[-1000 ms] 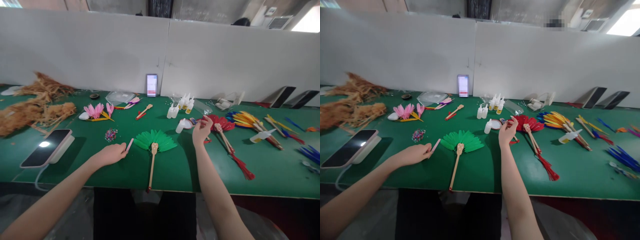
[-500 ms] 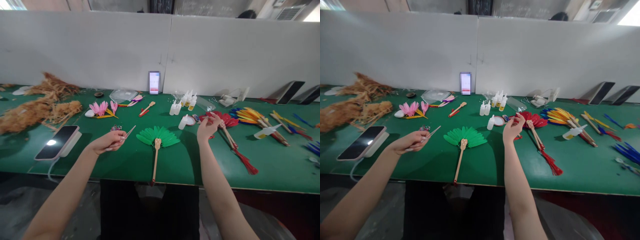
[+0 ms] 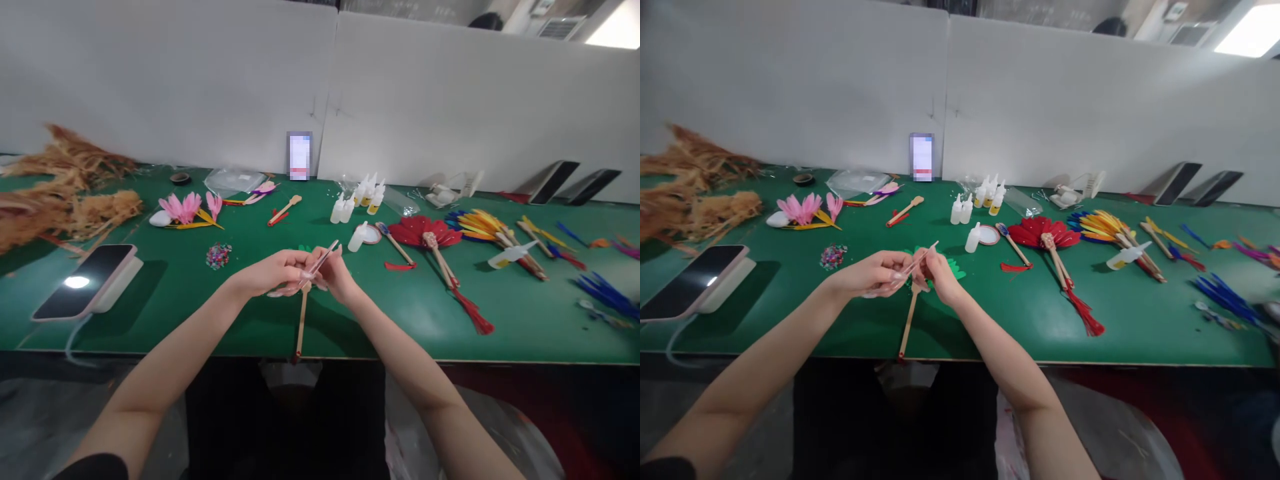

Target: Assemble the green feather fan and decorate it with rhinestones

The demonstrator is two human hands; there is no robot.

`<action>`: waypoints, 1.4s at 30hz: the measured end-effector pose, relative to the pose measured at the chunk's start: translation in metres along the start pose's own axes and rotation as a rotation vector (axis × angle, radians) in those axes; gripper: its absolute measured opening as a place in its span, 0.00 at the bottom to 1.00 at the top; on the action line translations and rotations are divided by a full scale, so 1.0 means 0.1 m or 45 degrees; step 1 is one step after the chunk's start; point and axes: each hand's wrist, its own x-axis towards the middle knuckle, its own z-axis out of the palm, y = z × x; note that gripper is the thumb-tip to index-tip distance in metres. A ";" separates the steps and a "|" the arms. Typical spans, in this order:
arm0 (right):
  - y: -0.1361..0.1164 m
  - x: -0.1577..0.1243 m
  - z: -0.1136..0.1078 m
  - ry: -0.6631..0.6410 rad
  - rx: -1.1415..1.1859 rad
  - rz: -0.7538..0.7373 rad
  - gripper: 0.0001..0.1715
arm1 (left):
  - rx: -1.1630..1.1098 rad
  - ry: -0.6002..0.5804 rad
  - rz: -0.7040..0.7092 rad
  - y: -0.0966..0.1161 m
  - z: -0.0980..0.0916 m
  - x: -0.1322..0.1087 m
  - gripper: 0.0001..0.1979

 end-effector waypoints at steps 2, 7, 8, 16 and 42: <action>-0.02 0.01 -0.07 -0.038 0.083 0.062 0.35 | 0.047 -0.053 -0.014 -0.06 -0.03 0.12 0.08; -0.01 0.06 -0.18 0.144 0.214 0.102 0.32 | 0.076 0.023 0.048 -0.28 -0.03 0.27 0.18; 0.01 0.07 -0.17 0.204 0.227 0.094 0.32 | 0.084 0.057 0.070 -0.31 -0.02 0.28 0.22; -0.01 0.07 -0.15 0.524 0.162 -0.076 0.29 | 0.217 0.613 0.279 -0.23 0.08 0.36 0.21; -1.34 0.20 0.17 0.733 0.109 -0.657 0.32 | 0.341 0.791 1.021 0.88 0.47 -0.13 0.17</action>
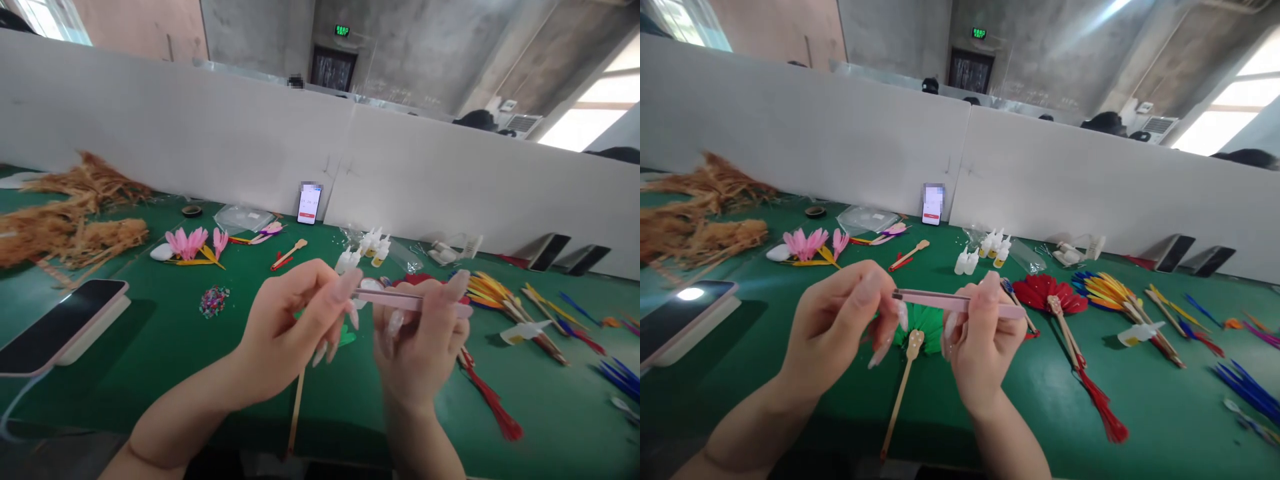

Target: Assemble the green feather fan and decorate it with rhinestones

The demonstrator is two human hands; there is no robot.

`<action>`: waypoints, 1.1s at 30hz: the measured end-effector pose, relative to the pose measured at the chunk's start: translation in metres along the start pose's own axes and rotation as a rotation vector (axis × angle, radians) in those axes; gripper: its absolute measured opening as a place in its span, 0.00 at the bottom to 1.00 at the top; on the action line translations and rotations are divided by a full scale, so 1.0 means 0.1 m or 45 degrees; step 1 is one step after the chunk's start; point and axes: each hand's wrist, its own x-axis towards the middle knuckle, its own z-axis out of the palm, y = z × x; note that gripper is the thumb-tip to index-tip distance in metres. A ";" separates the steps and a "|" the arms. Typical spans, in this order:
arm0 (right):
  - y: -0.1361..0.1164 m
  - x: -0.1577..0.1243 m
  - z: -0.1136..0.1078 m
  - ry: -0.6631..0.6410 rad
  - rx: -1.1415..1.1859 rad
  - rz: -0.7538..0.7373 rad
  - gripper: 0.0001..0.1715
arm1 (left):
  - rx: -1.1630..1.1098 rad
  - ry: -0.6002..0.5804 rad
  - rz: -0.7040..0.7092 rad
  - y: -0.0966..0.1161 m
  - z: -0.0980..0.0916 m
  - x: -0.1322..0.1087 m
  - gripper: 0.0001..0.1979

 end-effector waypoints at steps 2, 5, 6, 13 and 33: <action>0.03 -0.02 -0.01 -0.001 -0.018 -0.037 0.30 | 0.254 0.086 0.165 -0.02 0.02 0.00 0.14; 0.06 -0.07 -0.01 0.026 -0.098 -0.179 0.27 | 0.559 0.218 0.383 -0.04 0.03 0.00 0.12; 0.05 -0.08 -0.01 0.041 -0.125 -0.228 0.26 | 0.608 0.227 0.418 -0.04 0.02 0.00 0.12; -0.05 -0.09 -0.03 0.014 -0.105 -0.256 0.27 | 0.350 0.083 0.223 0.01 -0.01 -0.04 0.14; -0.25 -0.24 -0.03 0.046 -0.193 -0.237 0.28 | 0.025 -0.004 0.355 0.07 0.04 -0.15 0.15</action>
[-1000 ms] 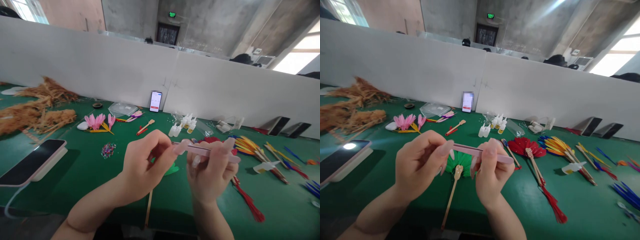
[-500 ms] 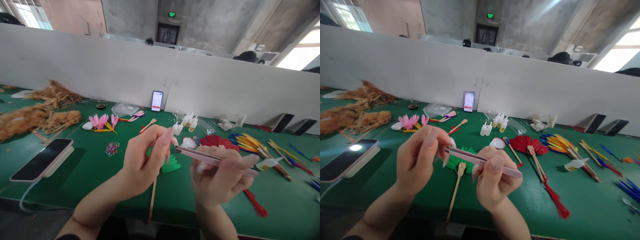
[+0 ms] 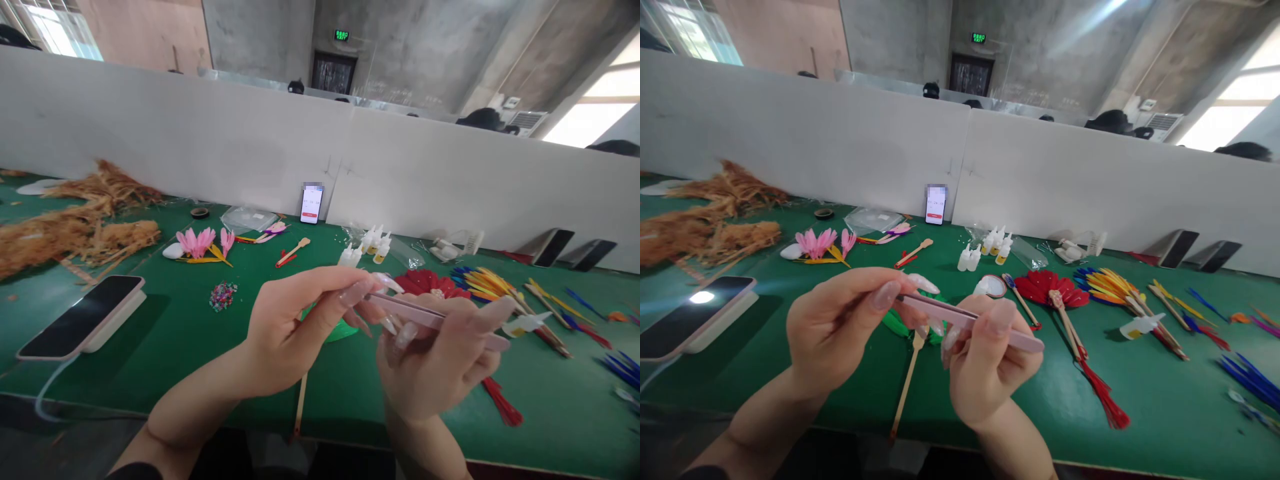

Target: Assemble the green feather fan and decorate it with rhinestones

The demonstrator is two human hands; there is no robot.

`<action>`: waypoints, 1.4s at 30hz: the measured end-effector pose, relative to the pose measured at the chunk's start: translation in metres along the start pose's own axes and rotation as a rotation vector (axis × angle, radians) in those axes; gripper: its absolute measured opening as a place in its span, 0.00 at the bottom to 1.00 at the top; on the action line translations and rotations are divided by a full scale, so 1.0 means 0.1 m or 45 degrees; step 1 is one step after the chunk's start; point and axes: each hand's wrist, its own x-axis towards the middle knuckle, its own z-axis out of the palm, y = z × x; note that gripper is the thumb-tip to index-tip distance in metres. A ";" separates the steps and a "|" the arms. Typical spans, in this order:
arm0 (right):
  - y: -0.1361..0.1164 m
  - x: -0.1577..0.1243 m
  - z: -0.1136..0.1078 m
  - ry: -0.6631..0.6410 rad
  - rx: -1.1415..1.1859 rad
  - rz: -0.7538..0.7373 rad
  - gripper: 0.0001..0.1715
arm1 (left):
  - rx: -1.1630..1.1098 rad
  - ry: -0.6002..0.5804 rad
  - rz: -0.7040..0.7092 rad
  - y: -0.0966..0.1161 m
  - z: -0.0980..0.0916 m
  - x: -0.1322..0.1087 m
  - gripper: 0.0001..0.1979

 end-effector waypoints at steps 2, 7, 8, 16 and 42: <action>-0.02 0.00 0.00 0.008 -0.016 -0.009 0.29 | -0.055 0.017 -0.020 0.00 0.01 -0.01 0.16; 0.00 -0.01 -0.01 -0.013 -0.075 0.033 0.32 | -0.130 0.026 -0.094 -0.01 0.01 -0.01 0.19; 0.01 -0.01 0.00 -0.007 -0.075 0.041 0.32 | -0.138 0.026 -0.102 -0.02 0.01 0.00 0.19; 0.09 0.05 0.11 0.120 0.019 0.025 0.33 | -0.183 -0.017 -0.111 -0.07 0.01 0.04 0.19; 0.22 0.07 0.18 0.160 -0.064 0.007 0.34 | 0.019 0.063 -0.004 -0.22 0.03 0.07 0.21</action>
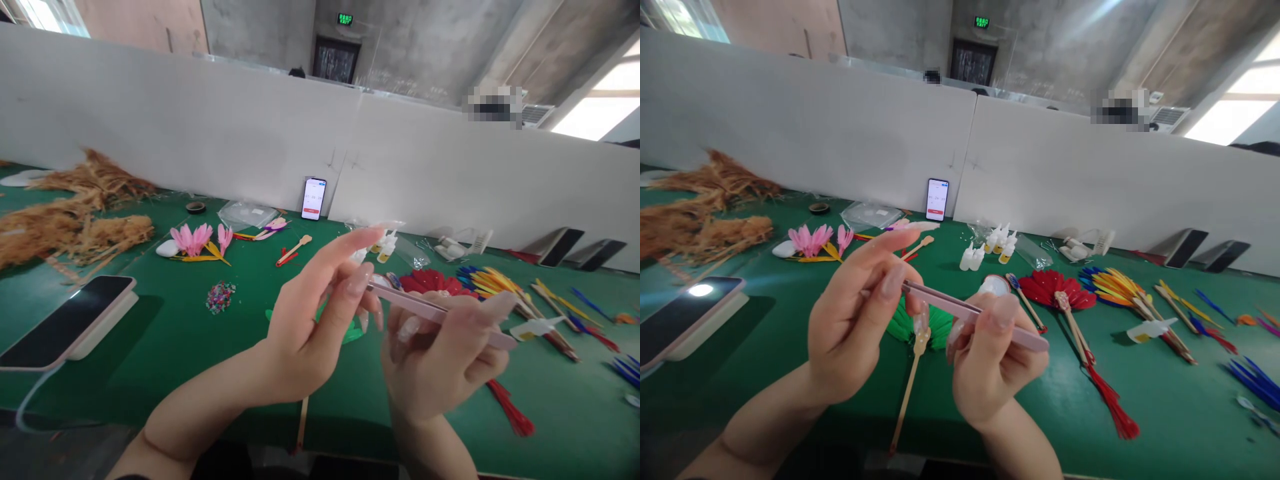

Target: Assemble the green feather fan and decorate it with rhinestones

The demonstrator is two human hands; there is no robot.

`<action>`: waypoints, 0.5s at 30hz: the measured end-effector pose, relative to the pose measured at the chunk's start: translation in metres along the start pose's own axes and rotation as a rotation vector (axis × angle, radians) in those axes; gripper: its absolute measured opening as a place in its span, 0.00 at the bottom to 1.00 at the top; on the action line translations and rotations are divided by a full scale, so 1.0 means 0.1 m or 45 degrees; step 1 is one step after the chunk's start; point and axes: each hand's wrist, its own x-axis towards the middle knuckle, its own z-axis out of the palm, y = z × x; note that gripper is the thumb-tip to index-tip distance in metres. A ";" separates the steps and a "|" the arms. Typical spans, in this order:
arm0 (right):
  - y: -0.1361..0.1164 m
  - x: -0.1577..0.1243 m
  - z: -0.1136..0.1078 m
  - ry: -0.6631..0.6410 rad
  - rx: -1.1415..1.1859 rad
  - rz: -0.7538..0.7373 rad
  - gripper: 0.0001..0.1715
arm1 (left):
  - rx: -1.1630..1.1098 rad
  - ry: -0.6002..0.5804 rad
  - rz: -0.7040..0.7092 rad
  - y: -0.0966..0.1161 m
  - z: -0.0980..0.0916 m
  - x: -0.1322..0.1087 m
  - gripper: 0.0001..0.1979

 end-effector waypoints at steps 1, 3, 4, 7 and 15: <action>0.00 0.00 0.00 0.000 -0.008 0.005 0.34 | 0.007 -0.012 0.012 0.00 0.00 0.00 0.21; 0.00 0.01 0.00 0.004 -0.020 0.000 0.34 | 0.030 -0.029 0.027 -0.01 0.00 0.01 0.22; 0.00 0.01 0.00 0.001 -0.017 -0.009 0.34 | 0.039 -0.032 0.046 -0.02 0.00 0.01 0.23; 0.01 0.01 -0.01 -0.030 0.020 -0.025 0.33 | 0.067 0.003 0.151 -0.05 0.02 0.01 0.23; 0.03 -0.03 -0.04 -0.048 0.030 0.028 0.33 | 0.157 0.087 0.272 -0.10 0.07 0.00 0.24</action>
